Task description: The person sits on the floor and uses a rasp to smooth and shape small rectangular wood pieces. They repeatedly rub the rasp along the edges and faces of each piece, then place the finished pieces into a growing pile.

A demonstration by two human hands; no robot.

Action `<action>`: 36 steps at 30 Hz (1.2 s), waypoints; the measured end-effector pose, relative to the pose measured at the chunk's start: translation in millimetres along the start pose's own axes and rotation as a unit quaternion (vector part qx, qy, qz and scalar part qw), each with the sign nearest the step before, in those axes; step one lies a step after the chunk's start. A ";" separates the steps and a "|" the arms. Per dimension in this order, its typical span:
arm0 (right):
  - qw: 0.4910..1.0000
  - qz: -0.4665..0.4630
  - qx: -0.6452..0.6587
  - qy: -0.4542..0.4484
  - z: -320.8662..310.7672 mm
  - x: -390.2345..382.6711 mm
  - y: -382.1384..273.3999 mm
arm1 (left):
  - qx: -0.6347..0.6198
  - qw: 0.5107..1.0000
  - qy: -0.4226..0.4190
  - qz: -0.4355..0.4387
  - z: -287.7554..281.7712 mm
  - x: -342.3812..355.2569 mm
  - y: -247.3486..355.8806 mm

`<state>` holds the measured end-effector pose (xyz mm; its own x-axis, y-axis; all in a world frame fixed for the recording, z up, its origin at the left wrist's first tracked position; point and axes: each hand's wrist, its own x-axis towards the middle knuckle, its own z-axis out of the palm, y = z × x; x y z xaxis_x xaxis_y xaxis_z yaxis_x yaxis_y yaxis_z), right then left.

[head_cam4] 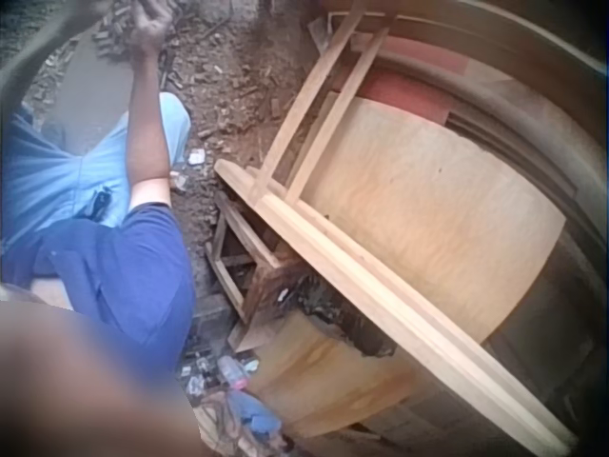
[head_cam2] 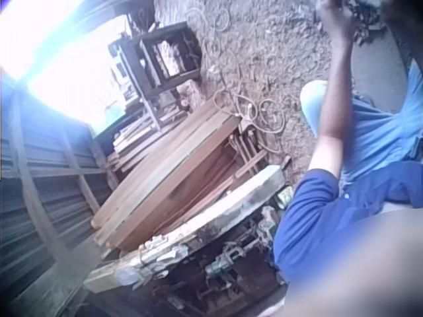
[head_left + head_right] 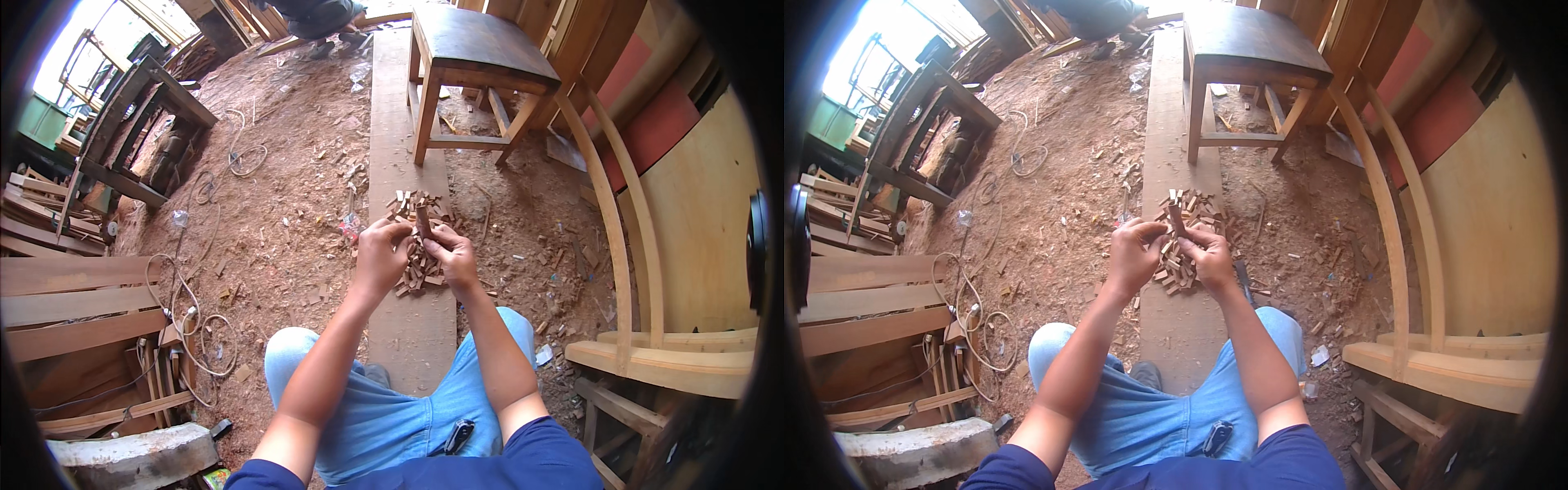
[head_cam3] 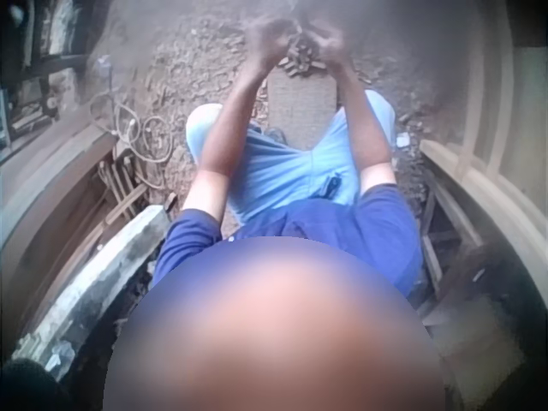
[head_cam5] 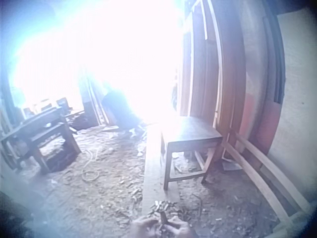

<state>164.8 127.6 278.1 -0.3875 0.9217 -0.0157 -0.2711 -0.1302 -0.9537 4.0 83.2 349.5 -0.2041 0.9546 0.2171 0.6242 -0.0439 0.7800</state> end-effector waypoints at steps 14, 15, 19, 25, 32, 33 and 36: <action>0.999 0.022 0.029 -0.012 -11.0 3.0 16.1 | 0.013 1.000 0.009 -0.011 8.7 0.4 -6.0; 1.000 0.014 0.025 -0.010 -11.4 3.6 16.8 | 0.019 1.000 0.013 -0.009 10.1 -0.4 -6.6; 1.000 0.005 0.021 -0.008 -11.0 4.4 17.8 | -0.009 1.000 -0.013 0.024 10.0 -0.9 -9.8; 0.997 0.034 0.065 -0.012 -10.5 1.0 15.0 | 0.008 1.000 -0.003 0.002 6.6 1.5 -11.0; 0.995 0.049 0.084 -0.016 -12.1 0.2 16.8 | 0.020 0.999 -0.033 0.003 6.2 2.3 -9.4; 0.996 0.038 0.077 -0.015 -12.5 0.6 17.1 | 0.017 0.999 -0.028 0.017 6.3 2.7 -9.1; 0.998 0.024 0.064 -0.012 -14.3 0.7 17.7 | 0.008 1.000 -0.021 0.014 7.5 2.9 -7.6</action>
<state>172.3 131.2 257.0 -0.4242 0.9041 -0.0522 -0.3615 -0.2219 -0.9056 4.3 88.5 339.8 -0.1545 0.9644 0.2144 0.6416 -0.0671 0.7641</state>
